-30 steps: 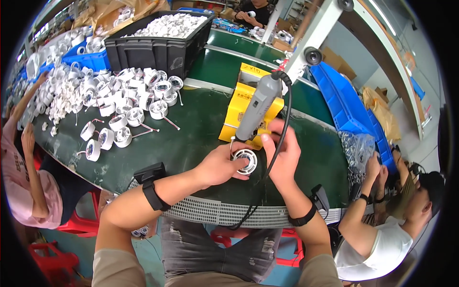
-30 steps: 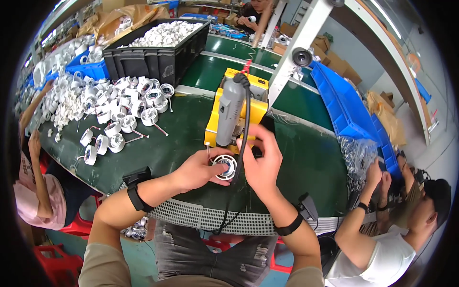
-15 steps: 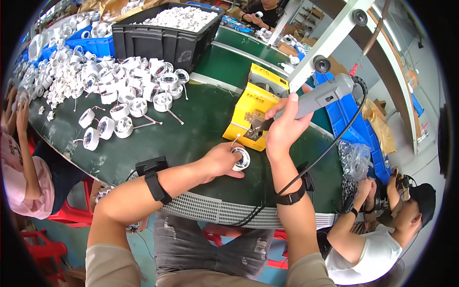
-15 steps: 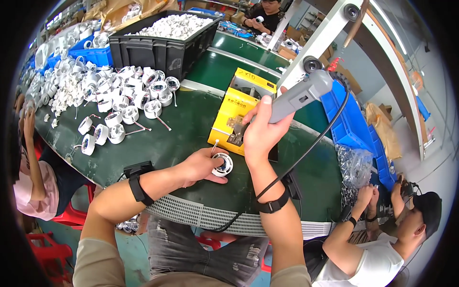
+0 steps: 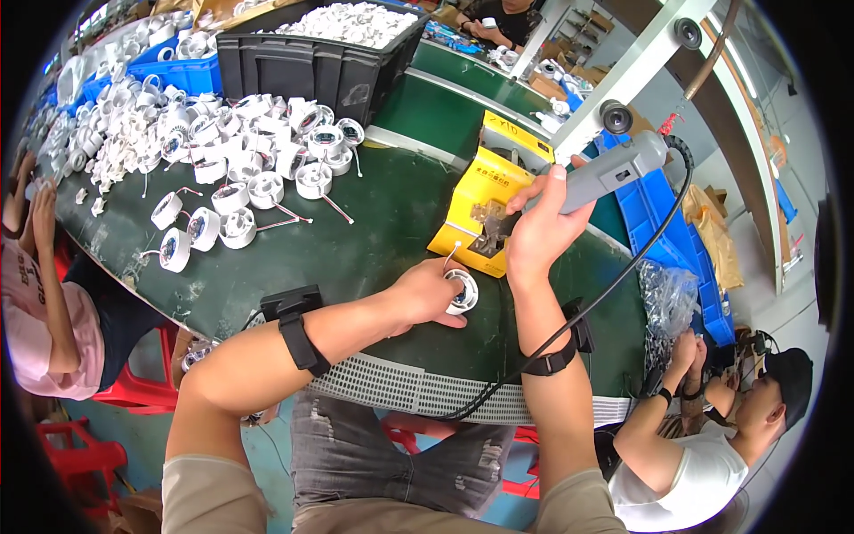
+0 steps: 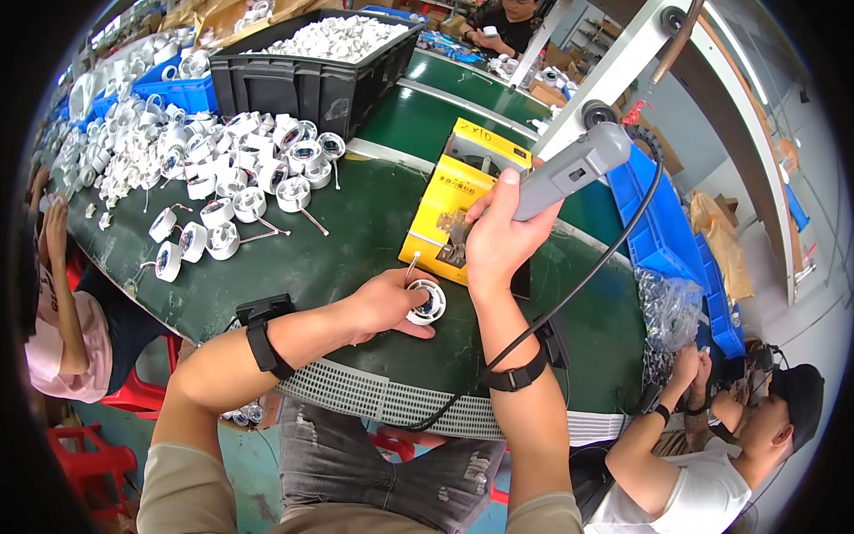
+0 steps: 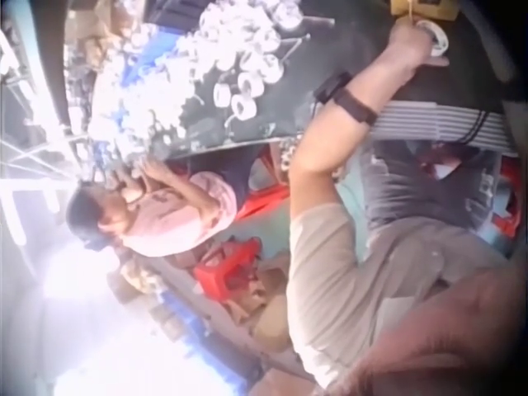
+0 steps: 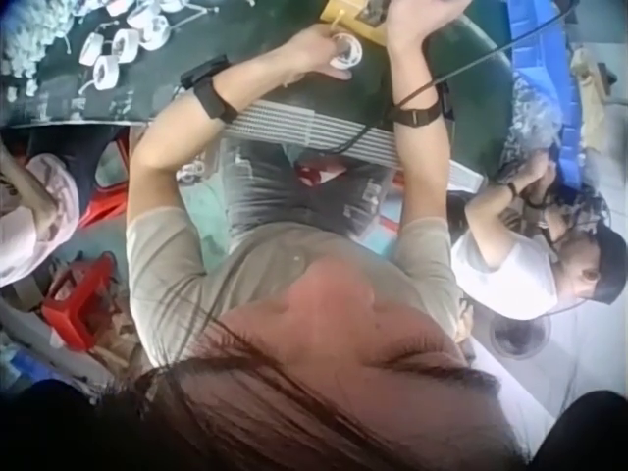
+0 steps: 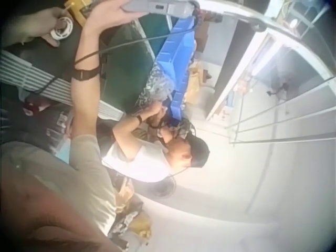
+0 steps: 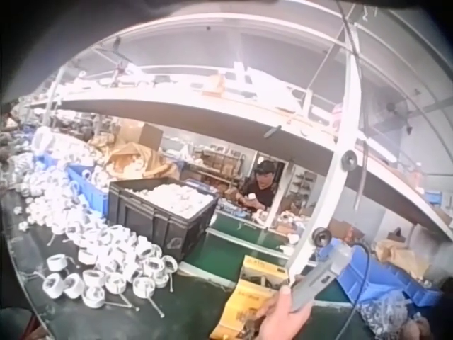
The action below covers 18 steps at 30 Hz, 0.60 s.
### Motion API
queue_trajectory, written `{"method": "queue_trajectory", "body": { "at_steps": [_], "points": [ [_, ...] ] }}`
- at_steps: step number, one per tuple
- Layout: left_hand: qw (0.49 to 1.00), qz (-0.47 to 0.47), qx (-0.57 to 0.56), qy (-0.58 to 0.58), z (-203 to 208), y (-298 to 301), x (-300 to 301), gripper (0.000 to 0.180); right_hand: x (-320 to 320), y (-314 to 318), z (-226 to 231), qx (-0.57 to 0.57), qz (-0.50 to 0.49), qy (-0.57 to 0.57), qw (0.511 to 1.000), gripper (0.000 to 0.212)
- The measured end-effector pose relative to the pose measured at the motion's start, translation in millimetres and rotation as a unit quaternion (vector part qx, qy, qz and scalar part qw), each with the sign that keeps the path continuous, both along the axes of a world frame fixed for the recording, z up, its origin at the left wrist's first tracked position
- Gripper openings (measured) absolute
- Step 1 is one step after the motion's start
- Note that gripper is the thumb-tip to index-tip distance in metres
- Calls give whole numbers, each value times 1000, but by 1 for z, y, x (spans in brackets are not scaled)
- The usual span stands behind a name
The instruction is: Assembling small electronic components using an electric screwdriver at a manufacturing workstation.
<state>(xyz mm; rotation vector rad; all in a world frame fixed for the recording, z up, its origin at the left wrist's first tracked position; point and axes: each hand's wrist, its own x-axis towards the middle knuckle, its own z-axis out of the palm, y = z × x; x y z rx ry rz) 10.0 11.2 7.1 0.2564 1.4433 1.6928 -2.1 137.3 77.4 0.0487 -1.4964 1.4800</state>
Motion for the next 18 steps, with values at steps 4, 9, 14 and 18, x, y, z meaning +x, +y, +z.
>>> {"method": "queue_trajectory", "body": {
  "at_steps": [4, 9, 14, 18],
  "points": [
    [1000, 19, 2, 2, -3, 2, -1, 29, 2, -1, -2, 19, 11, -15, 1000, 31],
    [1000, 30, 0, -4, -1, 1, -1, 29, 4, -1, -3, 13, 6, 5, 1000, 32],
    [1000, 23, 0, 3, -2, 2, -2, 28, 3, -1, -2, 20, 7, 3, 1000, 32],
    [1000, 27, -2, -3, 1, 1, -1, 28, 3, 1, -3, 24, 15, -7, 1000, 29]
  ]
}}
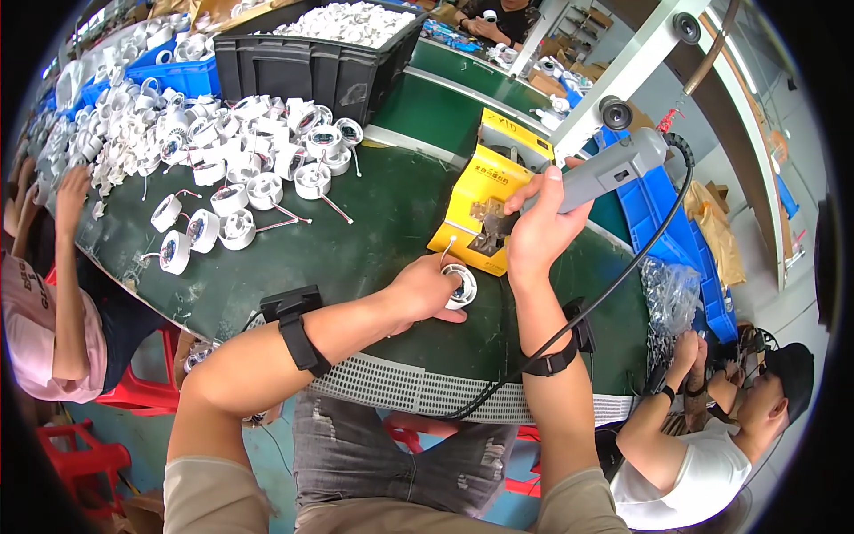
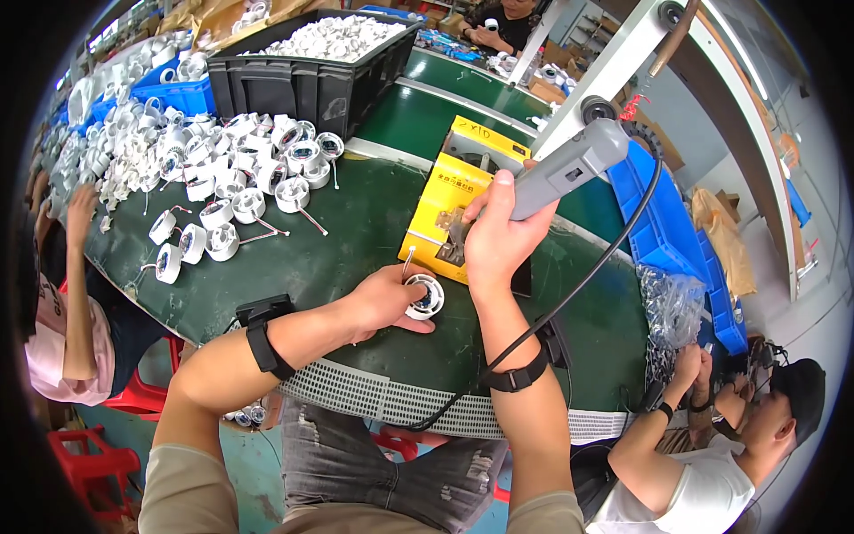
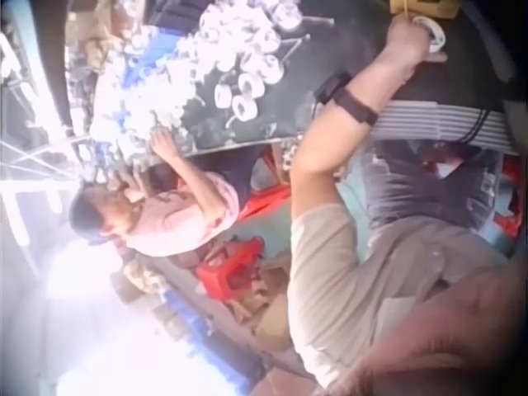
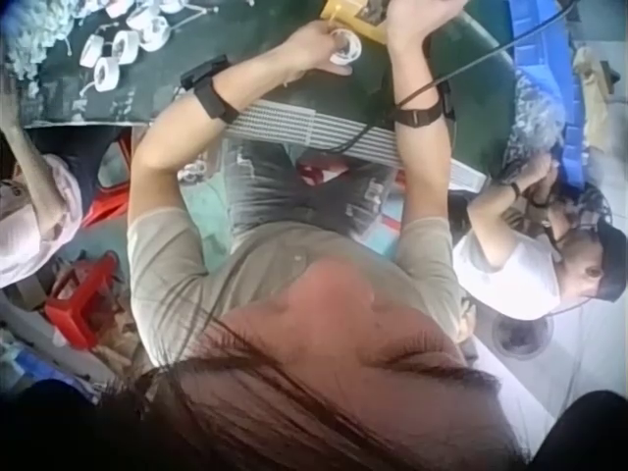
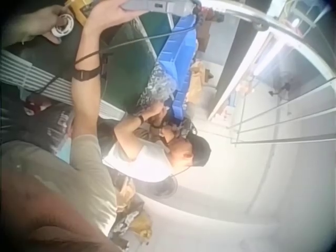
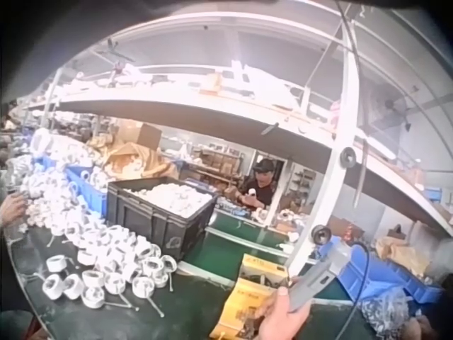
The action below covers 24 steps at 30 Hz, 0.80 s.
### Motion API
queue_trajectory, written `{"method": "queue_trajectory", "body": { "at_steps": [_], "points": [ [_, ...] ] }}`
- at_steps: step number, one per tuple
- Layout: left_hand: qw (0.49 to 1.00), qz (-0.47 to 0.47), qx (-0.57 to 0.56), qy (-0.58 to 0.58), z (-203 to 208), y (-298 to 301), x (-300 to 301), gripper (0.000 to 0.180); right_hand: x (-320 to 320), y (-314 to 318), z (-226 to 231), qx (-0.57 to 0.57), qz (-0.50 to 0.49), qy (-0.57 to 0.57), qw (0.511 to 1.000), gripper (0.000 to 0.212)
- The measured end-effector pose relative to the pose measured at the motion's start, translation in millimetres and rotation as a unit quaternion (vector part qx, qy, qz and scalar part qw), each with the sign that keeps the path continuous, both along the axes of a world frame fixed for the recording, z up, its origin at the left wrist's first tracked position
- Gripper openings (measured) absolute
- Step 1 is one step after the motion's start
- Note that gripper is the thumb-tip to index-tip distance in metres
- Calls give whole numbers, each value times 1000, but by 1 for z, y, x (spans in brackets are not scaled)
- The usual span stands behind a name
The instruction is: Assembling small electronic components using an electric screwdriver at a manufacturing workstation.
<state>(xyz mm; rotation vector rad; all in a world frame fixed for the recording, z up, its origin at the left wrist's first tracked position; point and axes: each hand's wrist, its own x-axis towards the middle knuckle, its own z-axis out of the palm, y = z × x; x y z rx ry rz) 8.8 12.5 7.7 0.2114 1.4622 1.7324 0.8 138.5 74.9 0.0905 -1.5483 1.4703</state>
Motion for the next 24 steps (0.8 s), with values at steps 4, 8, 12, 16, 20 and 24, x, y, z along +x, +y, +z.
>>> {"method": "queue_trajectory", "body": {
  "at_steps": [4, 8, 12, 16, 20, 24],
  "points": [
    [1000, -3, 4, 2, -2, 0, -1, 29, 3, 1, -1, 18, 7, -1, 1000, 27],
    [1000, -4, -1, -8, -1, 1, 0, 29, 24, -8, -7, -21, 32, -24, 999, 30],
    [1000, -4, 7, -2, -3, 1, -1, 28, 41, -19, -15, -37, 75, -25, 996, 34],
    [1000, -17, 10, 4, -3, 1, -2, 25, 43, -23, -20, -68, 103, -37, 992, 34],
    [1000, -9, 8, 5, -2, 1, -3, 25, 42, -24, -24, -76, 99, -51, 991, 33],
    [1000, -10, 8, 6, -3, 1, -3, 25, 43, -24, -27, -73, 103, -42, 991, 32]
  ]
}}
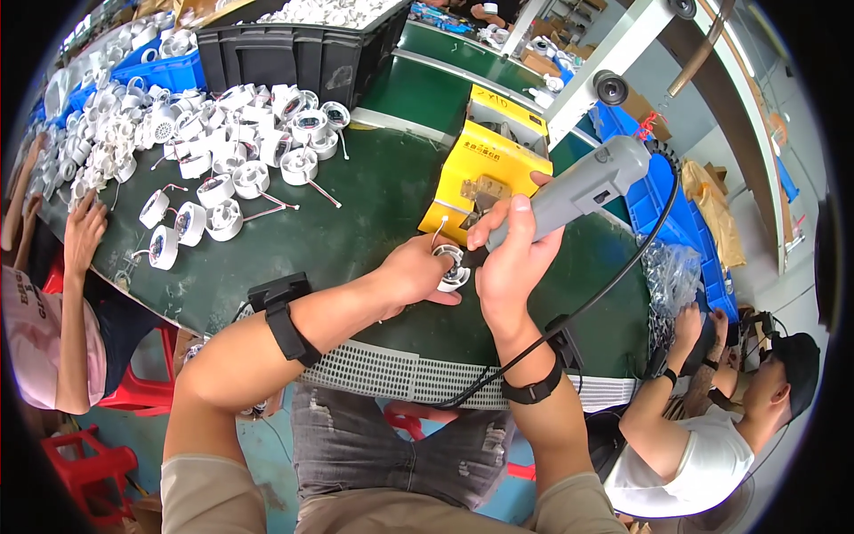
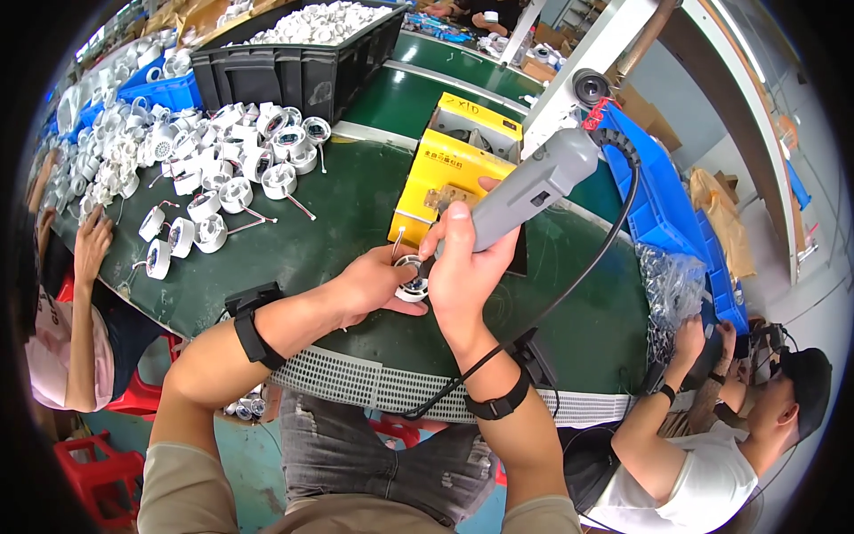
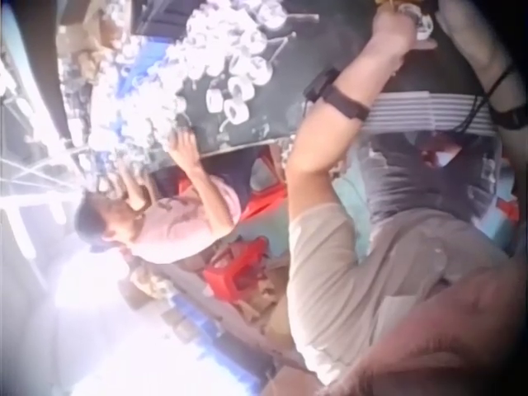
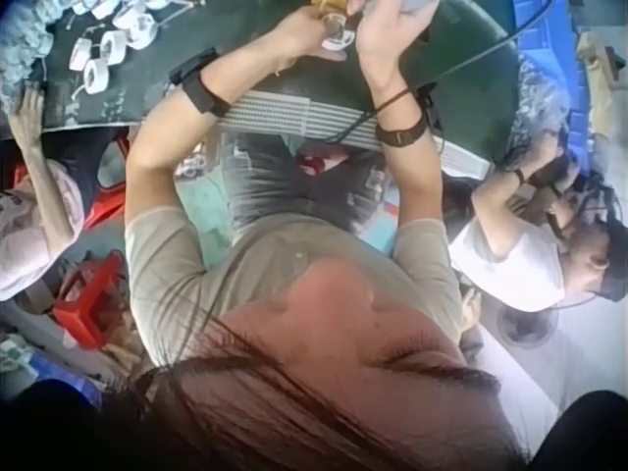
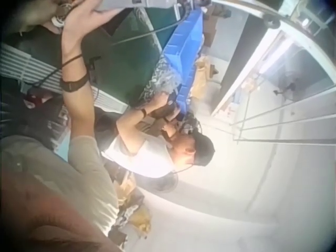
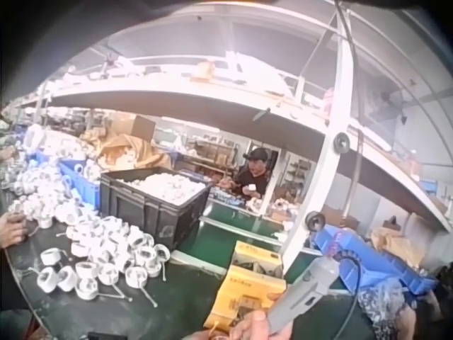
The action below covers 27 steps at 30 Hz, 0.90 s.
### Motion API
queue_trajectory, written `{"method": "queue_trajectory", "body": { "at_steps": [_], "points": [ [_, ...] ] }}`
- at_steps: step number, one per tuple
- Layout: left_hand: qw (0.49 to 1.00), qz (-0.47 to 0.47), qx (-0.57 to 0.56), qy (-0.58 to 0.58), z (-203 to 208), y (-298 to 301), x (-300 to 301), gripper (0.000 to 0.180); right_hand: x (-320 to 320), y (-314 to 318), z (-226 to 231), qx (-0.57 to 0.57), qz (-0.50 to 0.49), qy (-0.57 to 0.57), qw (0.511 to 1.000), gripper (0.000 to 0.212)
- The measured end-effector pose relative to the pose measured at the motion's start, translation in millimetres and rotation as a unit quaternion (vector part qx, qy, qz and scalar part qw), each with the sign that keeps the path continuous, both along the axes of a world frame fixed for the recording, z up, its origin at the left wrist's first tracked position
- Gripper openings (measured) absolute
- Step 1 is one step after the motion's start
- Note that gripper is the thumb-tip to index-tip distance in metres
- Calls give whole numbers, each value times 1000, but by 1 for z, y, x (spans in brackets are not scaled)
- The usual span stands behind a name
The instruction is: Assembling small electronic components using an electric screwdriver at a manufacturing workstation.
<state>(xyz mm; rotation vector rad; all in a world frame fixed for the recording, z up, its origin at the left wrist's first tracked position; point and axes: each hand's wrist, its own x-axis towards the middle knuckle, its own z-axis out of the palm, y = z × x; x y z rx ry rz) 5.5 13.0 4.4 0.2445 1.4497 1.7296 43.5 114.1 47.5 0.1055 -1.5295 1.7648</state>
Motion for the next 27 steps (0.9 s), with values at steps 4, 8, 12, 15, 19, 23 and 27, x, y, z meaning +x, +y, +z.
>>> {"method": "queue_trajectory", "body": {
  "at_steps": [4, 8, 12, 15, 19, 23, 27],
  "points": [
    [1000, -5, 1, -1, -3, 0, 0, 25, 1, -1, -2, -9, 10, -4, 1000, 31],
    [1000, -1, 1, 2, -4, 1, 1, 25, 1, -2, -4, 0, 7, -8, 1000, 30],
    [1000, -3, 3, 3, -2, 1, 1, 24, 2, 2, -7, 10, 26, -3, 1000, 30],
    [1000, -4, 1, 6, -2, 0, 1, 24, 2, 5, -12, 5, 54, 8, 998, 32],
    [1000, 4, 0, 6, 4, -1, 3, 23, 1, 4, -12, 21, 95, 15, 995, 35],
    [1000, 8, -8, 23, 7, -1, 2, 25, 4, 2, -12, 38, 117, 24, 992, 37],
    [997, -28, -39, 60, 3, -5, -6, 29, 5, 4, -14, 25, 123, 44, 991, 38]
  ]
}}
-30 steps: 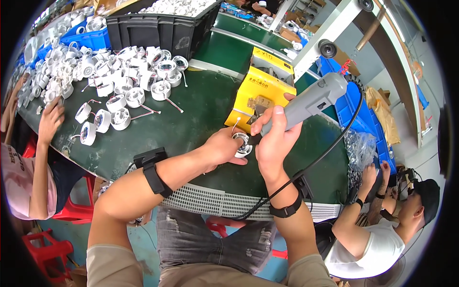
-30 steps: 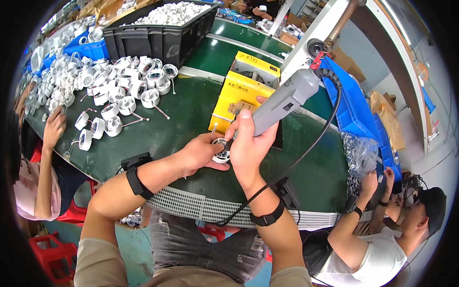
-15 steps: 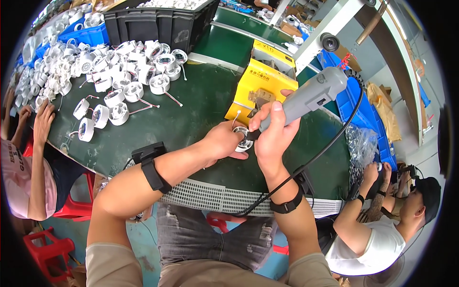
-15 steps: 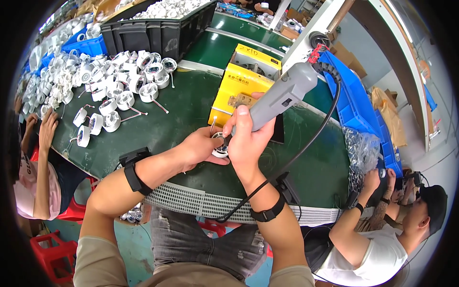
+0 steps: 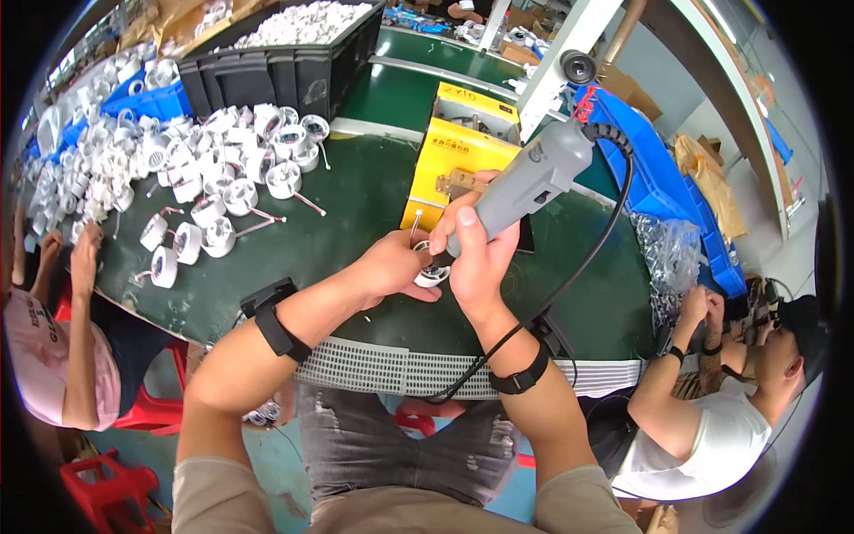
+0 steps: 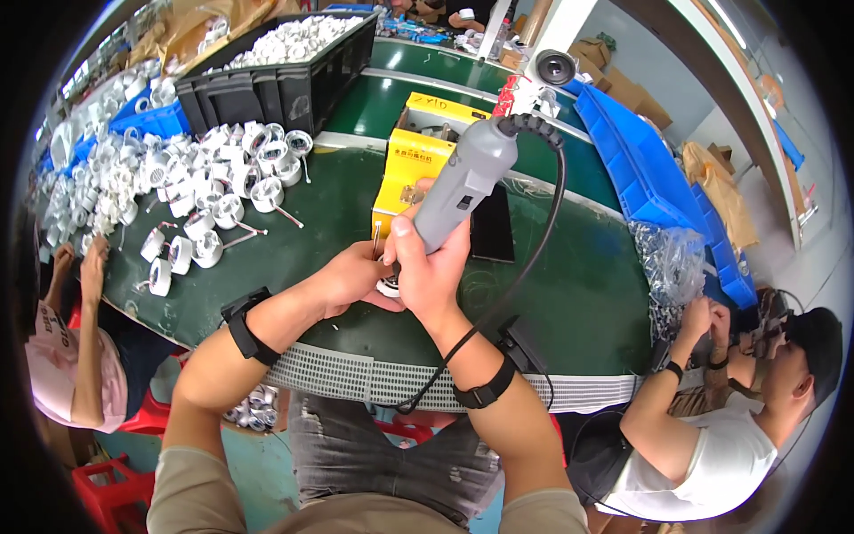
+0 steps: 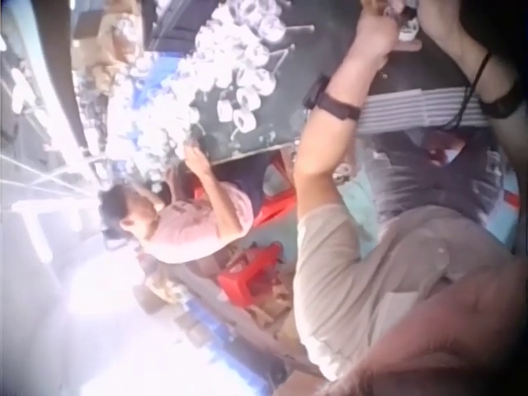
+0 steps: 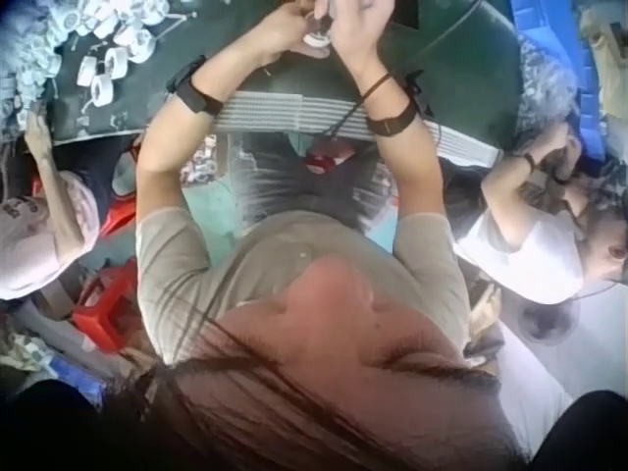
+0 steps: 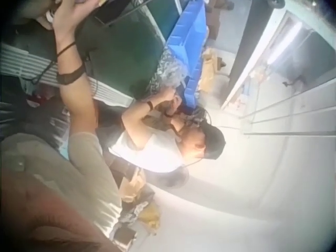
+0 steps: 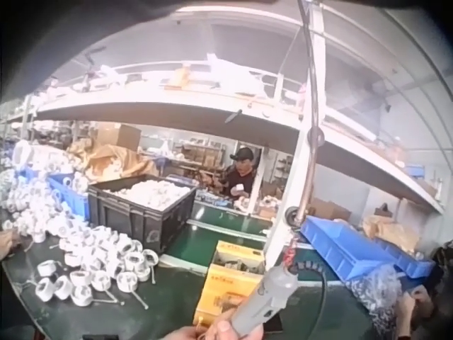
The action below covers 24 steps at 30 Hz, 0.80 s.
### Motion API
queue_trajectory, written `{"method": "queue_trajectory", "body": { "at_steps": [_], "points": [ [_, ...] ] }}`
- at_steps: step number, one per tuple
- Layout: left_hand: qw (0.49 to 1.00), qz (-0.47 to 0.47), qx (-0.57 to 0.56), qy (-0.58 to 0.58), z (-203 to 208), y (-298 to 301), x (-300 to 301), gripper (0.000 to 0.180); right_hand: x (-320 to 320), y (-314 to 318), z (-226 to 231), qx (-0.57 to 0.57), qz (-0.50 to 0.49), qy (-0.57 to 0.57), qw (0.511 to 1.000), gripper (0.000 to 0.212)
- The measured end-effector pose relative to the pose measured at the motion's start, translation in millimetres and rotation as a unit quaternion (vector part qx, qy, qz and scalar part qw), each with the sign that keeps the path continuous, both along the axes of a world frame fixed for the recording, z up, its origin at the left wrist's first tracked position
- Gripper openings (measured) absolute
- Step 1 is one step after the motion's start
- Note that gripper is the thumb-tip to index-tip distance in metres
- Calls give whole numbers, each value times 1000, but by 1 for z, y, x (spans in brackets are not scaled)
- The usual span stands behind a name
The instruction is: Assembling small electronic components using an electric screwdriver at a manufacturing workstation.
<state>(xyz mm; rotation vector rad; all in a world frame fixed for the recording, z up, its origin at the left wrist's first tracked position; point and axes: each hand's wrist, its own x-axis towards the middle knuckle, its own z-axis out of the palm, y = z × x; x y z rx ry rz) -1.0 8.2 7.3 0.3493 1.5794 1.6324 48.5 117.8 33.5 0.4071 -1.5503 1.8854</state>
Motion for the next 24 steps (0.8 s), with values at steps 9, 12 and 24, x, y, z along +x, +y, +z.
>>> {"method": "queue_trajectory", "body": {
  "at_steps": [9, 12, 24],
  "points": [
    [657, 313, -330, 602, 37, -65, -54, 52, 2, 16, 5, 0, -104, -39, 994, 37],
    [606, 383, -376, 587, 36, -79, -61, 62, -7, 13, -2, 30, -119, -12, 992, 39],
    [787, 118, -202, 571, 6, -17, -32, 15, -17, 24, -6, 222, -300, -19, 927, 45]
  ]
}}
